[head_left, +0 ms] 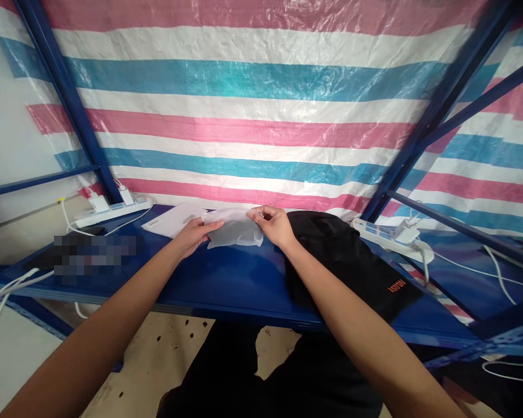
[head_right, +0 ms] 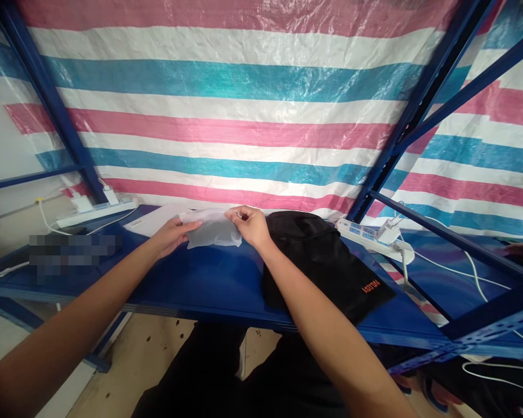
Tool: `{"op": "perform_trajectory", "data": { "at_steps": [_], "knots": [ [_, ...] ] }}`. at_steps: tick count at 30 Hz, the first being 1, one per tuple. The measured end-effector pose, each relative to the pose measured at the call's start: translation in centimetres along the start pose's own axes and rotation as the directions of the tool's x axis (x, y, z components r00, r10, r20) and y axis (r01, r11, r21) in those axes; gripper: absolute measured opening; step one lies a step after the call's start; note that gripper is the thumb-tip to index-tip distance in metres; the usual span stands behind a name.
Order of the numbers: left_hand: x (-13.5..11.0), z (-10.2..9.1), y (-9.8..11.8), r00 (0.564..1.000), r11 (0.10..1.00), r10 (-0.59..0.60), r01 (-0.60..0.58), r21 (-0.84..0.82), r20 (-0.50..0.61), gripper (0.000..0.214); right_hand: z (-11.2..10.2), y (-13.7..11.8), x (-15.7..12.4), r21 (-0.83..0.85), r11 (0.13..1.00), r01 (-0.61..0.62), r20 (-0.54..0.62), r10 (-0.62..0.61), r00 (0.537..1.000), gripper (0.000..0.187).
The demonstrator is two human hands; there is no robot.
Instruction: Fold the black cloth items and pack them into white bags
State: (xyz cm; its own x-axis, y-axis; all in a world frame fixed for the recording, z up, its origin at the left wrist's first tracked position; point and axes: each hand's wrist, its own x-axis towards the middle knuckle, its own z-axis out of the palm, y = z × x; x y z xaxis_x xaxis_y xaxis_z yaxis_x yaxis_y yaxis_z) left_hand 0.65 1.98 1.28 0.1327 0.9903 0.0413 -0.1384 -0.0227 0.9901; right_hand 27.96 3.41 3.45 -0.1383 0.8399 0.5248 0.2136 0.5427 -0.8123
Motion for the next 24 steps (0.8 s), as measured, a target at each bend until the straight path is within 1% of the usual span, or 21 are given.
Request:
{"op": "perform_trajectory", "data": {
  "at_steps": [2, 3, 5, 7, 10, 12, 13, 15, 17, 19, 21, 23, 24],
  "knots": [
    [0.1, 0.1, -0.1, 0.996, 0.998, 0.055, -0.056, -0.014, -0.069, 0.06, 0.0, 0.3, 0.0, 0.104, 0.988, -0.112, 0.097, 0.103, 0.99, 0.041],
    [0.1, 0.1, -0.1, 0.994, 0.998, 0.063, -0.065, -0.015, -0.091, 0.059, 0.1, 0.5, 0.0, 0.142, 0.976, -0.165, 0.143, 0.145, 0.979, 0.045],
    [0.1, 0.1, -0.1, 0.994, 0.998, 0.05, -0.052, -0.021, -0.096, 0.057, 0.1, 1.0, 0.1, 0.182, 0.956, -0.23, 0.176, 0.198, 0.964, 0.046],
    [0.1, 0.3, -0.1, 0.997, 0.998, 0.03, -0.035, -0.052, -0.078, 0.053, 0.2, 1.2, 0.2, 0.189, 0.951, -0.243, 0.129, 0.221, 0.967, 0.045],
    [0.1, 0.5, 0.0, 0.999, 0.992, 0.016, -0.022, -0.123, -0.049, 0.049, 0.2, 1.2, 0.4, 0.189, 0.961, -0.2, 0.013, 0.201, 0.979, 0.046],
    [0.2, 0.4, -0.1, 0.999, 0.99, 0.022, -0.026, -0.135, -0.037, 0.048, 0.3, 1.1, 0.3, 0.219, 0.954, -0.203, -0.01, 0.21, 0.978, 0.049],
    [0.2, 0.4, -0.2, 0.999, 0.99, 0.038, -0.042, -0.134, -0.037, 0.047, 0.4, 1.1, 0.2, 0.252, 0.941, -0.225, 0.016, 0.229, 0.973, 0.052],
    [0.3, 0.2, -0.4, 0.995, 0.987, 0.091, -0.097, -0.129, -0.052, 0.046, 0.6, 1.1, 0.0, 0.321, 0.901, -0.292, 0.119, 0.268, 0.956, 0.056],
    [0.3, 0.2, -0.5, 0.989, 0.981, 0.135, -0.142, -0.131, -0.061, 0.045, 0.8, 1.2, -0.1, 0.356, 0.873, -0.333, 0.182, 0.285, 0.941, 0.052],
    [0.3, 0.4, -0.5, 0.989, 0.98, 0.136, -0.143, -0.141, -0.055, 0.043, 0.8, 1.3, -0.1, 0.336, 0.886, -0.321, 0.156, 0.284, 0.946, 0.049],
    [0.3, 0.7, -0.5, 0.994, 0.982, 0.105, -0.108, -0.158, -0.027, 0.042, 0.5, 1.2, 0.0, 0.242, 0.934, -0.262, 0.088, 0.248, 0.965, 0.046],
    [0.4, 0.9, -0.6, 0.997, 0.983, 0.079, -0.076, -0.166, 0.009, 0.043, 0.2, 1.0, 0.2, 0.068, 0.988, -0.14, 0.025, 0.139, 0.99, 0.041],
    [0.5, 0.9, -0.7, 0.997, 0.985, 0.083, -0.081, -0.155, 0.007, 0.044, 0.0, 0.8, 0.3, -0.033, 0.997, -0.063, -0.007, 0.063, 0.998, 0.038]
  ]
}}
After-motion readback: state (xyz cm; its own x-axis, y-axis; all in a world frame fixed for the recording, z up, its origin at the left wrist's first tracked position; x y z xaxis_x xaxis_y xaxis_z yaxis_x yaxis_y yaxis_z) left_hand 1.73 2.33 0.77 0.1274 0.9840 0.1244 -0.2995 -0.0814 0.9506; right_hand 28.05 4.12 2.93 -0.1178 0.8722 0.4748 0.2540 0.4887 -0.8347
